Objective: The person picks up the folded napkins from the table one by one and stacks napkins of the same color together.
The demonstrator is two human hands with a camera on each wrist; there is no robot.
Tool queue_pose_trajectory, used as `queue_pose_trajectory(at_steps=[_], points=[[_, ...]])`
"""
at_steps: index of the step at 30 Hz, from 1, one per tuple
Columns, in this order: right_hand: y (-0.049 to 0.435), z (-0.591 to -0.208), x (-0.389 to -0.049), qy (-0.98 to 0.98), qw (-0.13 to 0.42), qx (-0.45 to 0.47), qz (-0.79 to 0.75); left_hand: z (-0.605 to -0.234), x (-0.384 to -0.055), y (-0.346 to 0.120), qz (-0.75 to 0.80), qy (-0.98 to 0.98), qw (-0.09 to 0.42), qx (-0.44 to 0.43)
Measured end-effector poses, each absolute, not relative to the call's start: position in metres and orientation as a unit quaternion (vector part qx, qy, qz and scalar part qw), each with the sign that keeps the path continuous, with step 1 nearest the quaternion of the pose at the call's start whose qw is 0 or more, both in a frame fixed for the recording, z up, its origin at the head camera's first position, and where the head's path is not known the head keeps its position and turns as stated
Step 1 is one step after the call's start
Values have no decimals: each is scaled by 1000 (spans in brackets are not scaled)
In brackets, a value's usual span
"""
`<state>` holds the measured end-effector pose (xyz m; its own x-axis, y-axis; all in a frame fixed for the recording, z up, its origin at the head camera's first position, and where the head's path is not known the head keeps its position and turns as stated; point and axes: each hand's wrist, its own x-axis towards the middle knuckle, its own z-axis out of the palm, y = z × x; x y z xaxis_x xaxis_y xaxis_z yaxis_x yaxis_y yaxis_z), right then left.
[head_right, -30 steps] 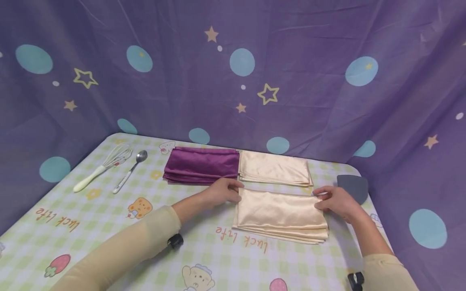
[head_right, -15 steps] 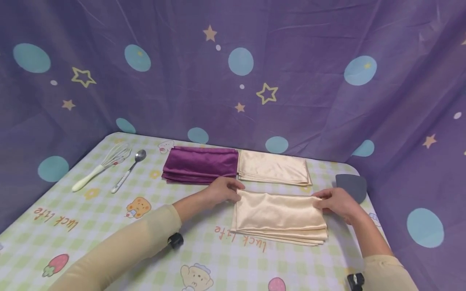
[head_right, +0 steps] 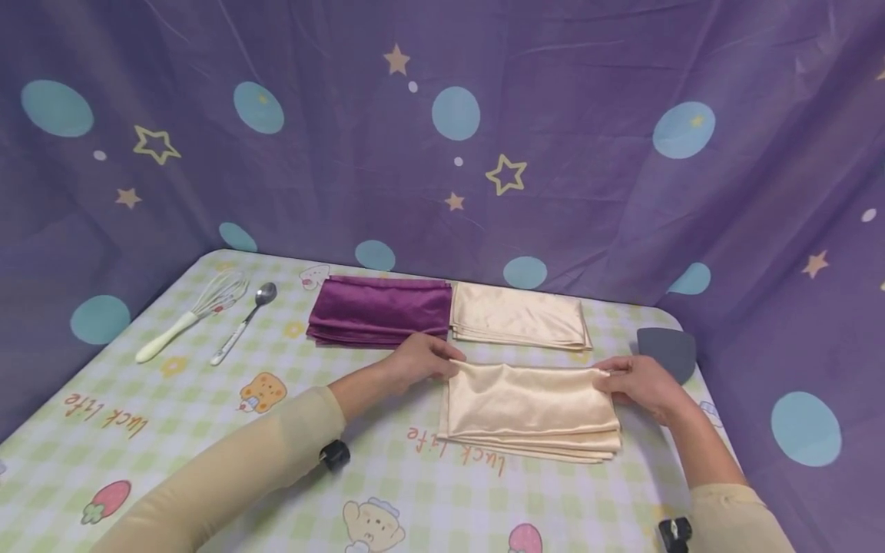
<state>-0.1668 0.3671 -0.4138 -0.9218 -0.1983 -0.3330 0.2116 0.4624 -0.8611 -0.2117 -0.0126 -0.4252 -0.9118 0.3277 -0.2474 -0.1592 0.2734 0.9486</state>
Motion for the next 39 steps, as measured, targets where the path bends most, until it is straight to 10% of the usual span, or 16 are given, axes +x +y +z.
queue_pose_trajectory(at_steps=[39], points=[[367, -413, -186, 797, 181, 9, -576, -407, -238, -4, 632, 765, 119, 19]])
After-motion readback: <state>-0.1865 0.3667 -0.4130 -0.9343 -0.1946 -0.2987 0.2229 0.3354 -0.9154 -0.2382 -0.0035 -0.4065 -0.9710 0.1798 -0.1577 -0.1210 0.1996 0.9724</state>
